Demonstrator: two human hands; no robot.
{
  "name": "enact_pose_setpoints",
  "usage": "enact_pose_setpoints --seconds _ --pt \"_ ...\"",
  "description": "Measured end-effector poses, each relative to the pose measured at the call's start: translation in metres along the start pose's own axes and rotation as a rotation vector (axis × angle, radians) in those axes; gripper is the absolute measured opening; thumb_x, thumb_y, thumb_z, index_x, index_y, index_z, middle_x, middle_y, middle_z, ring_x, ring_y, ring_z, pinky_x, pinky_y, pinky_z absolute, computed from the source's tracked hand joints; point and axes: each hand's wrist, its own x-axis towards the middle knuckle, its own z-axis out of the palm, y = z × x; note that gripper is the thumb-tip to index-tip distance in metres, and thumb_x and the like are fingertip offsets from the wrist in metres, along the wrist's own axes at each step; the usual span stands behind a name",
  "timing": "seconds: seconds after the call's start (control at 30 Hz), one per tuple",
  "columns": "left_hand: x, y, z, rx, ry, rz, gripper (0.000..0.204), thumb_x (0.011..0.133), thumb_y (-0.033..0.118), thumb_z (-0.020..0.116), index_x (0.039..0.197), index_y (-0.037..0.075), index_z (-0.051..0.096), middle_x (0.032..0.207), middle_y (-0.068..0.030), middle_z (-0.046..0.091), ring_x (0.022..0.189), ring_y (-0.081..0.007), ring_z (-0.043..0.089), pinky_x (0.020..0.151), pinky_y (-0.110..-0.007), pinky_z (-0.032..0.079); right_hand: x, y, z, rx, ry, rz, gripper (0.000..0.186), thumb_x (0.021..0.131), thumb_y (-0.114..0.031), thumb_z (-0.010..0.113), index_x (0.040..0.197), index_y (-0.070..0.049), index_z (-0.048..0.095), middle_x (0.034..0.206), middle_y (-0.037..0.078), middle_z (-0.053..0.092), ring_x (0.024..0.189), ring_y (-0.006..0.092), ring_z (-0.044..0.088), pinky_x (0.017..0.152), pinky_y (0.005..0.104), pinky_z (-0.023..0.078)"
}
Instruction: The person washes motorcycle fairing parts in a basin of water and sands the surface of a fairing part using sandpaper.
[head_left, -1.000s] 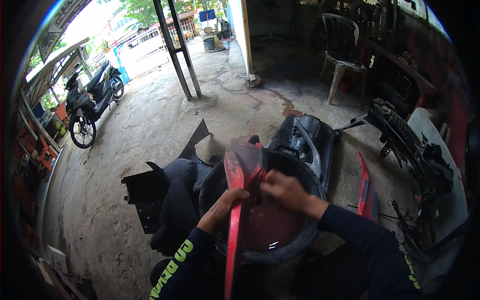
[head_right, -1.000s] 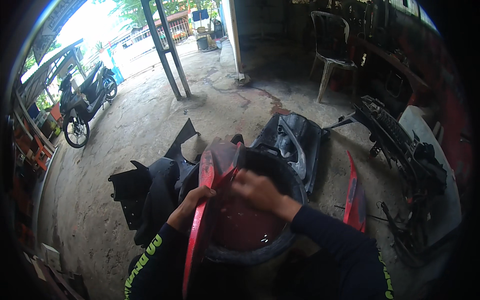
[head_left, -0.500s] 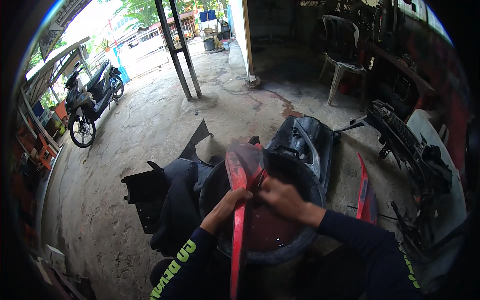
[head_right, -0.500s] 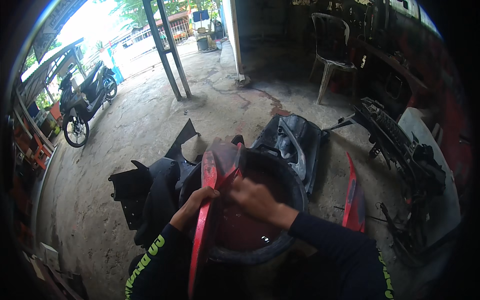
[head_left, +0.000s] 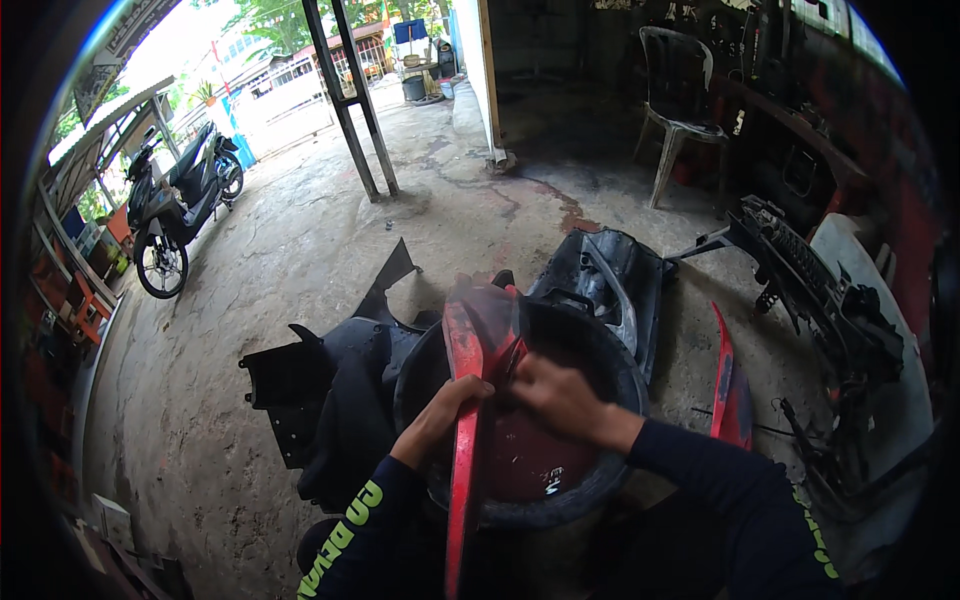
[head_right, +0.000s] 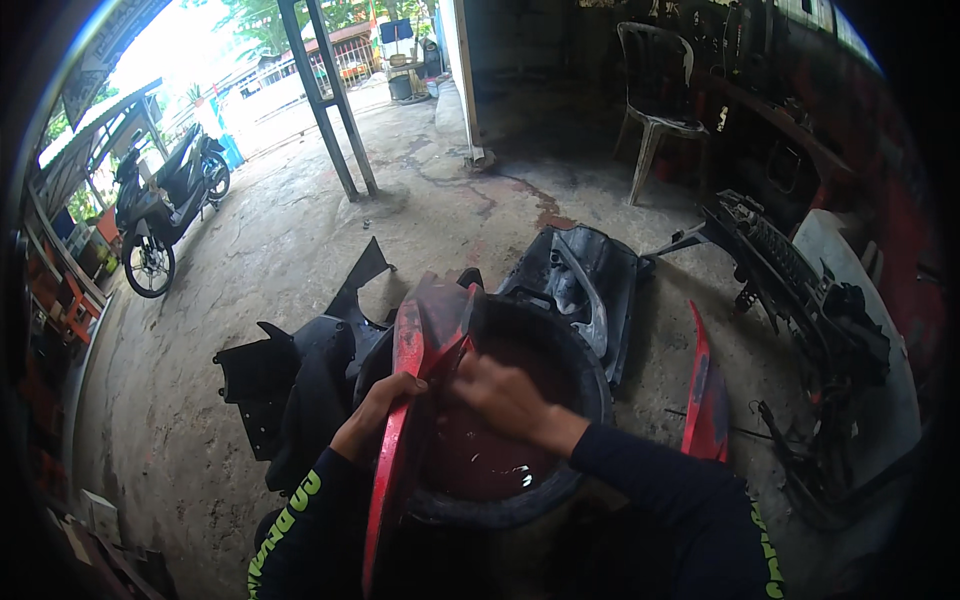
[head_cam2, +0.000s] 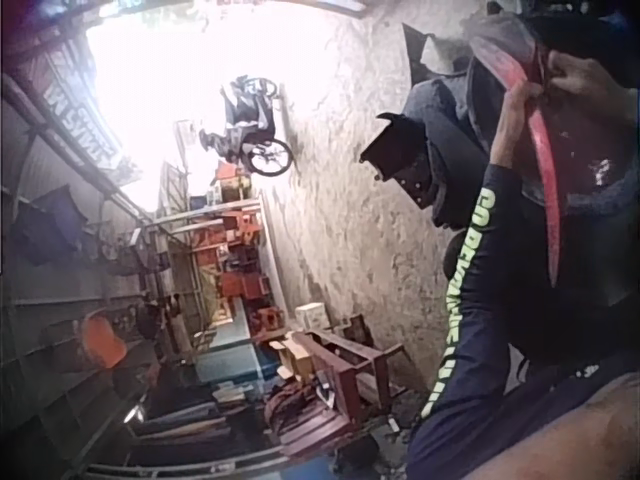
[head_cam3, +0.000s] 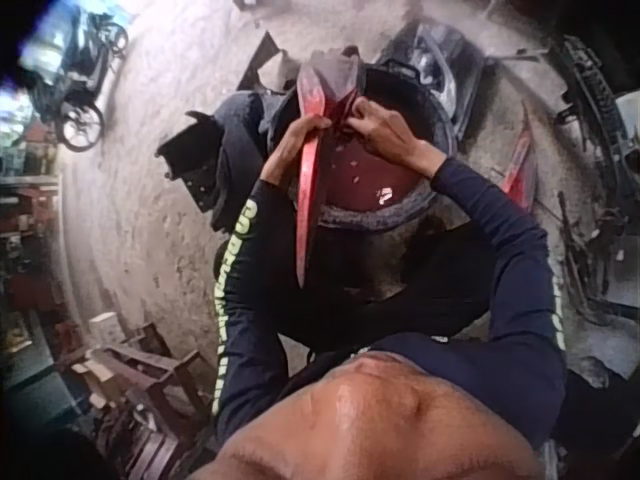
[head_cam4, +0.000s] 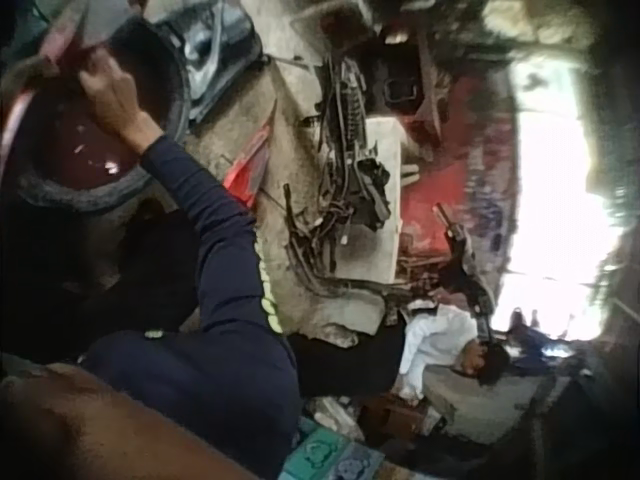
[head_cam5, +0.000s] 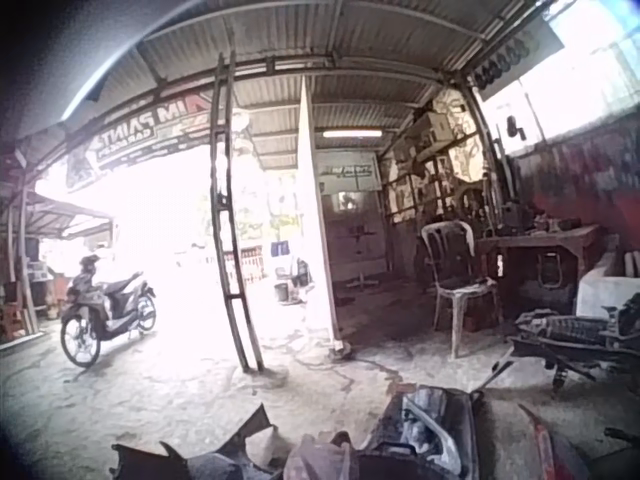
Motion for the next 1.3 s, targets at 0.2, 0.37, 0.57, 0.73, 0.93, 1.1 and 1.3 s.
enact_pose_setpoints --seconds 0.2,0.37,0.57,0.73,0.93,1.1,1.3 --pt "-0.007 0.013 0.008 -0.092 -0.003 -0.059 0.037 0.089 0.032 0.058 0.103 -0.001 0.066 0.087 -0.008 0.067 0.078 -0.0161 0.065 0.073 -0.03 0.051 -0.001 -0.017 -0.002 0.186 0.029 0.002 0.016 0.085 -0.014 0.066 0.1 -0.008 0.068 0.097 0.009 0.055 0.089 0.0263 0.064 0.066 0.0366 0.056" --pt "-0.014 0.017 0.022 -0.247 0.05 -0.065 0.045 0.086 0.034 0.06 0.112 -0.003 0.062 0.089 -0.0121 0.066 0.079 -0.0214 0.067 0.074 -0.033 0.055 0.01 0.013 -0.023 0.09 -0.029 0.186 0.021 0.085 -0.013 0.065 0.104 -0.006 0.07 0.099 0.008 0.056 0.09 0.0259 0.064 0.069 0.0368 0.057" --pt "-0.014 0.012 0.015 -0.271 0.044 -0.046 0.04 0.087 0.034 0.059 0.107 -0.001 0.063 0.088 -0.0109 0.066 0.074 -0.0193 0.066 0.072 -0.031 0.055 0.015 0.01 -0.024 0.141 0.029 0.087 0.025 0.079 -0.011 0.072 0.104 -0.009 0.072 0.097 0.008 0.057 0.085 0.0245 0.067 0.066 0.0355 0.057" --pt "-0.008 0.011 0.012 -0.182 0.038 -0.074 0.037 0.088 0.031 0.058 0.105 -0.001 0.064 0.088 -0.01 0.066 0.073 -0.0186 0.066 0.07 -0.03 0.054 -0.001 -0.008 -0.003 0.144 0.003 -0.089 0.02 0.088 -0.014 0.064 0.106 -0.007 0.07 0.1 0.008 0.056 0.09 0.0233 0.064 0.065 0.036 0.056" --pt "-0.012 0.016 0.013 -0.179 0.024 -0.052 0.038 0.089 0.031 0.057 0.107 -0.001 0.064 0.089 -0.0095 0.067 0.077 -0.0179 0.066 0.07 -0.028 0.052 0.007 -0.005 -0.013 0.125 -0.003 -0.014 0.022 0.085 -0.014 0.067 0.106 -0.009 0.071 0.099 0.008 0.056 0.086 0.0234 0.065 0.064 0.035 0.055" --pt "-0.009 0.008 0.003 -0.178 0.02 -0.043 0.04 0.087 0.033 0.058 0.107 -0.001 0.064 0.091 -0.0106 0.068 0.074 -0.0182 0.065 0.069 -0.027 0.051 0.023 0.015 -0.029 0.095 -0.052 0.071 0.023 0.086 -0.014 0.064 0.107 -0.007 0.069 0.101 0.008 0.056 0.091 0.0249 0.063 0.064 0.0359 0.056" --pt "-0.012 0.007 0.005 -0.185 0.022 -0.029 0.041 0.087 0.034 0.058 0.11 0.0 0.063 0.089 -0.0107 0.067 0.072 -0.0188 0.065 0.066 -0.031 0.053 0.013 0.013 -0.01 0.061 -0.011 -0.029 0.017 0.085 -0.011 0.063 0.1 -0.009 0.069 0.102 0.009 0.059 0.087 0.0241 0.067 0.064 0.0353 0.057"
